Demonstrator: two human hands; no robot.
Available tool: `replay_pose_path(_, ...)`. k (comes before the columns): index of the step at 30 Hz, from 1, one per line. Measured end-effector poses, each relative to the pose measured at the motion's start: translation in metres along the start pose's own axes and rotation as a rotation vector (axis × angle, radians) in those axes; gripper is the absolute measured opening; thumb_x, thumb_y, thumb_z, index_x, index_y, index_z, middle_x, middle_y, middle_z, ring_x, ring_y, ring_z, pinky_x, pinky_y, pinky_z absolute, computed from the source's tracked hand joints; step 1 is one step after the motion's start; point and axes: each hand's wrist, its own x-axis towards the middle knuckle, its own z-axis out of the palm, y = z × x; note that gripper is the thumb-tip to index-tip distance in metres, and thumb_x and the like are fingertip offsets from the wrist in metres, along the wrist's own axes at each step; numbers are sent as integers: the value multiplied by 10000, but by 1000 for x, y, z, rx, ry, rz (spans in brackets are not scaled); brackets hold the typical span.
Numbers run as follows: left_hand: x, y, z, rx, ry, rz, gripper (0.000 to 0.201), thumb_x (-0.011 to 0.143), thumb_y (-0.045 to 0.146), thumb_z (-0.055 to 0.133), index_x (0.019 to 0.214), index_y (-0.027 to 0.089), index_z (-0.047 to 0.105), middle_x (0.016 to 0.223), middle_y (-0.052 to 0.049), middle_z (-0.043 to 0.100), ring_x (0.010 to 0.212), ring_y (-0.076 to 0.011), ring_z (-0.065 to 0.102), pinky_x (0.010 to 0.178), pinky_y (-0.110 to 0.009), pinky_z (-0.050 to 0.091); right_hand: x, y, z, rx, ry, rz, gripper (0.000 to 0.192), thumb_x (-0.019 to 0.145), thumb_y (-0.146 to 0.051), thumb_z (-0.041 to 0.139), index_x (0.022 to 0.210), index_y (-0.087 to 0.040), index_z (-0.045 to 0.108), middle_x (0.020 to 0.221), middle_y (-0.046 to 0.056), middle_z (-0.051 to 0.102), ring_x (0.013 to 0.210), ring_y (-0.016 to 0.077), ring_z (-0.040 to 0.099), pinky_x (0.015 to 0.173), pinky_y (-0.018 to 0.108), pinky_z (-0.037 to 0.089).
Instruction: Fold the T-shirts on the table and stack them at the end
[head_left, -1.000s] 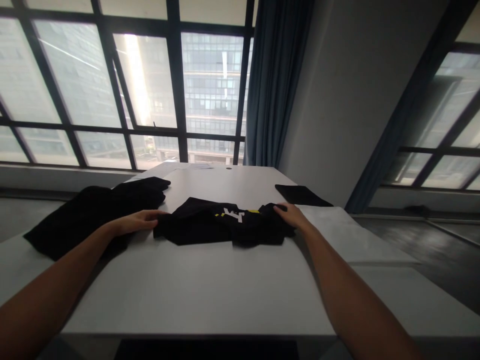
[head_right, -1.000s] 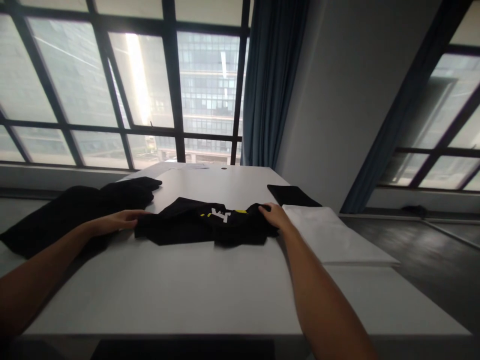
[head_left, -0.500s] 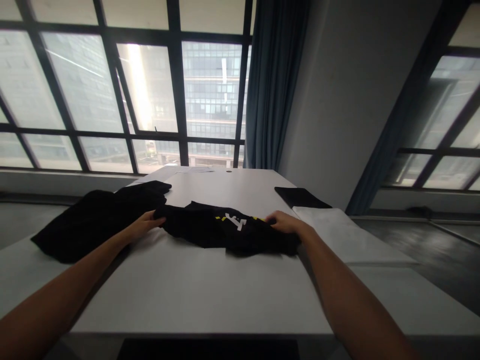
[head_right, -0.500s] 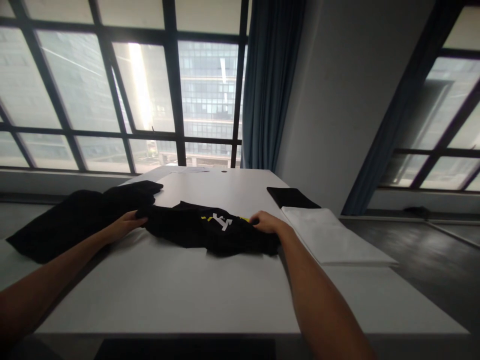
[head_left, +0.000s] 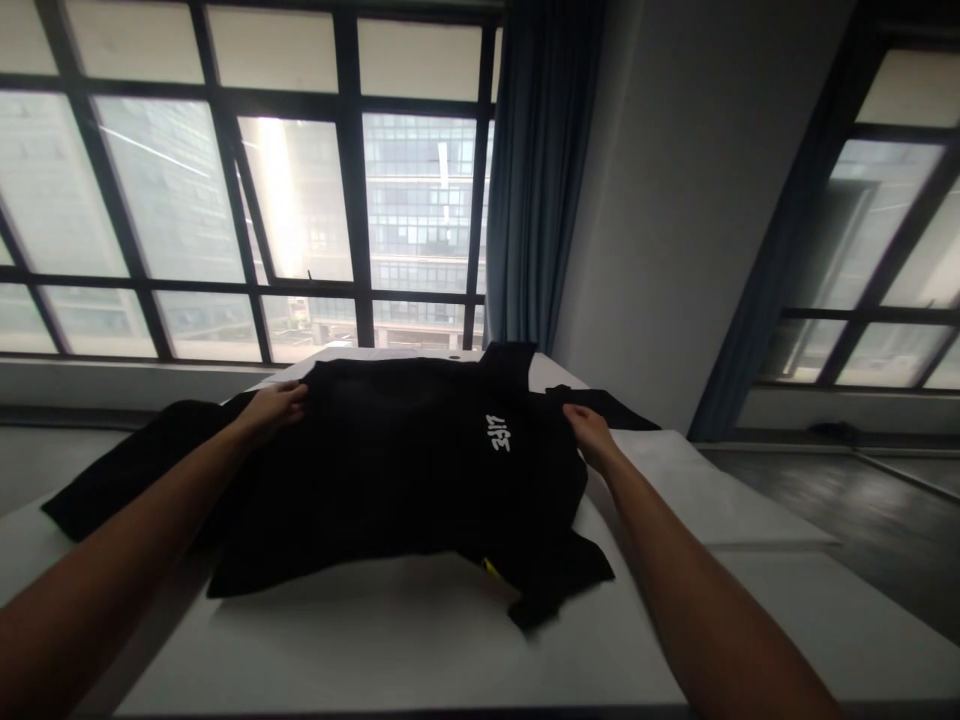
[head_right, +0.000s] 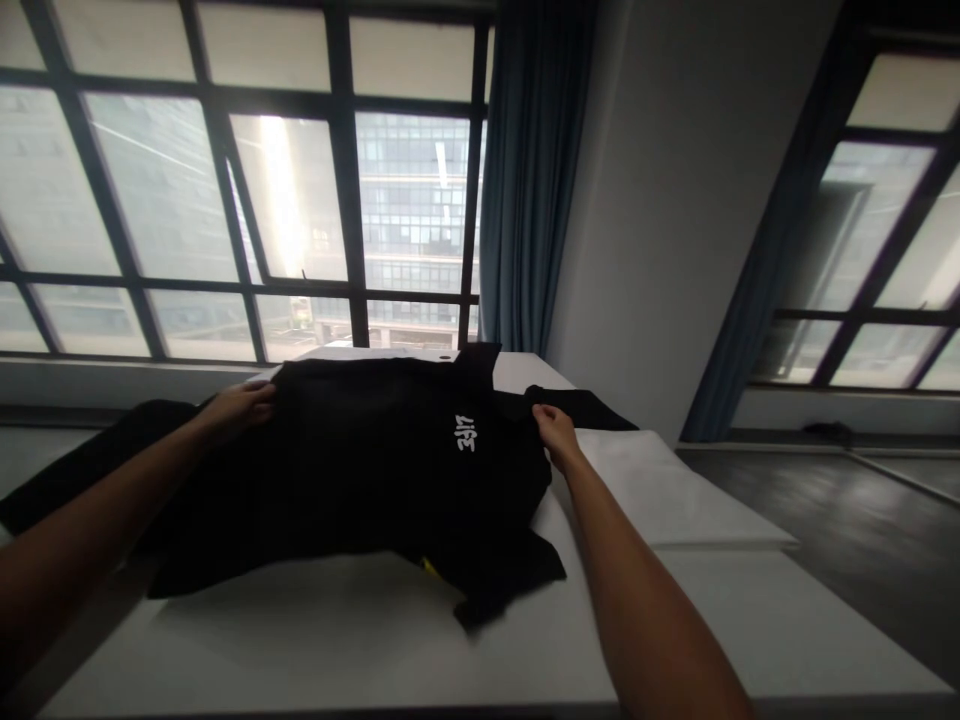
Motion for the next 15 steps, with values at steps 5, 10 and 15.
replay_pose_path(5, -25, -35, 42, 557, -218, 197, 654, 793, 547, 566, 1277, 108, 590, 1369, -172, 590, 1288, -323, 529, 1117, -402, 370, -6, 11, 9, -520, -168, -146, 517, 902, -383, 552, 1331, -94, 577, 1261, 177, 643, 1146, 270, 616, 982, 325, 452)
replay_pose_path(10, -48, -63, 54, 824, -621, 276, 910, 729, 725, 530, 1425, 141, 489, 1552, -162, 362, 1433, -342, 323, 1183, -457, 239, -24, 15, 27, -647, -706, -254, 599, 815, -504, 682, 1314, -178, 620, 1338, 116, 613, 1195, 273, 589, 1025, 323, 442)
replay_pose_path(15, -41, -75, 31, 891, -707, 169, 1031, 670, 809, 525, 1487, 188, 420, 1590, -134, 290, 1466, -379, 210, 1166, -483, 261, -18, 39, 30, -750, -734, -260, 681, 839, -534, 654, 1415, -196, 522, 1521, 108, 421, 1372, 301, 418, 1155, 410, 304)
